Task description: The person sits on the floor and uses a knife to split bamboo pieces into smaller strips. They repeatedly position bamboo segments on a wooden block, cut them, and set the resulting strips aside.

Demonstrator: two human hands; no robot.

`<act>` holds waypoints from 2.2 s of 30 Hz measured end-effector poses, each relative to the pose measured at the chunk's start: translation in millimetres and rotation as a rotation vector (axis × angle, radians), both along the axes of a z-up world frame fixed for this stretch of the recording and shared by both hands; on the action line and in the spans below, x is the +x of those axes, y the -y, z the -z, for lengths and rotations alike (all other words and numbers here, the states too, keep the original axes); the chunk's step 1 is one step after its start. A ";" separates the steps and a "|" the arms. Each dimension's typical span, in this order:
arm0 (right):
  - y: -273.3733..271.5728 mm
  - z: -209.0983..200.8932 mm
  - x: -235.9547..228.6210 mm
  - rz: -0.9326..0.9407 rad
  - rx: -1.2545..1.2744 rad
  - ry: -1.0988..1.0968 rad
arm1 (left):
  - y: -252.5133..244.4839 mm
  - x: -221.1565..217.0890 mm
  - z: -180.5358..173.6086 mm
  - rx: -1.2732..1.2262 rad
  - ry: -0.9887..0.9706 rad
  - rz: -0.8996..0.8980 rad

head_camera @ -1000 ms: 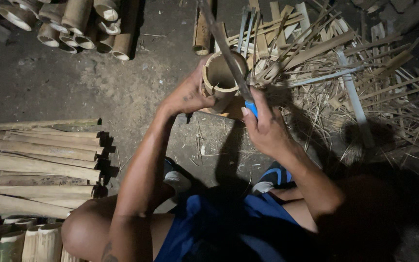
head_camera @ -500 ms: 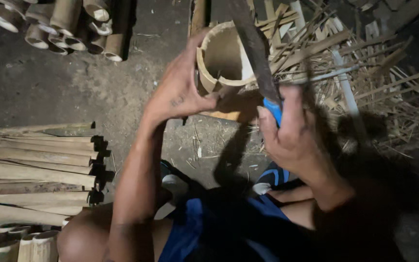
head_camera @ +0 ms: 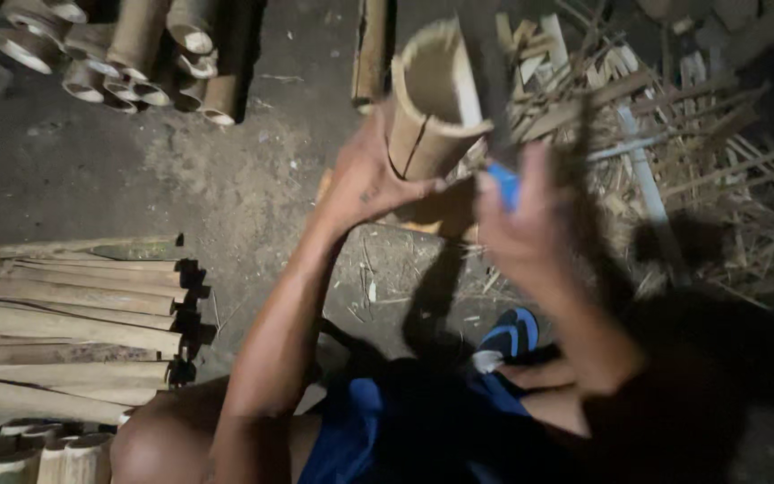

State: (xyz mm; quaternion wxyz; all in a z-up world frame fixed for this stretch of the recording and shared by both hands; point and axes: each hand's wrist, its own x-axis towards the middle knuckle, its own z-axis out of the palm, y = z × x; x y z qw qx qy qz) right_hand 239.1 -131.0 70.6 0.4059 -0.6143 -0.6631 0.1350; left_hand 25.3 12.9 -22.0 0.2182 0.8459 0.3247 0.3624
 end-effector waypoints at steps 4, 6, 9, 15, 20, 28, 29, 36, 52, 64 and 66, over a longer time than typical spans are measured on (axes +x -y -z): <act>-44.5 83.1 -11.4 -0.008 0.082 0.012 | -4.7 13.1 4.8 -0.108 0.087 -0.018; -52.7 121.5 4.6 -0.094 0.048 -0.166 | -8.6 25.4 16.0 -0.043 0.127 -0.009; -58.4 152.4 27.6 -0.271 -0.390 -0.644 | -13.1 39.8 31.2 -0.129 0.199 0.053; -56.7 147.2 34.0 0.009 -0.456 -0.519 | -6.9 57.5 37.4 -0.028 0.104 -0.122; -73.4 158.5 73.6 0.100 -0.010 0.244 | -0.2 68.4 36.0 -0.085 0.089 -0.154; -75.4 314.8 53.3 0.376 -0.064 -0.546 | -21.8 51.0 31.2 -0.099 0.228 -0.186; -76.2 337.0 54.7 0.498 0.015 -0.337 | -21.7 45.7 30.0 -0.124 0.193 -0.222; -79.9 437.6 57.5 0.552 -0.670 0.034 | -4.3 62.9 29.3 -0.190 0.091 -0.337; -68.4 100.2 9.3 -0.085 0.137 -0.161 | 12.4 47.7 -10.0 0.066 0.227 0.004; -83.5 110.3 -49.4 -0.085 0.313 -0.400 | -24.6 31.7 -106.1 0.243 -0.447 0.073; -79.3 118.7 -46.8 -0.181 0.216 -0.486 | -31.5 24.1 -103.5 0.254 -0.509 0.045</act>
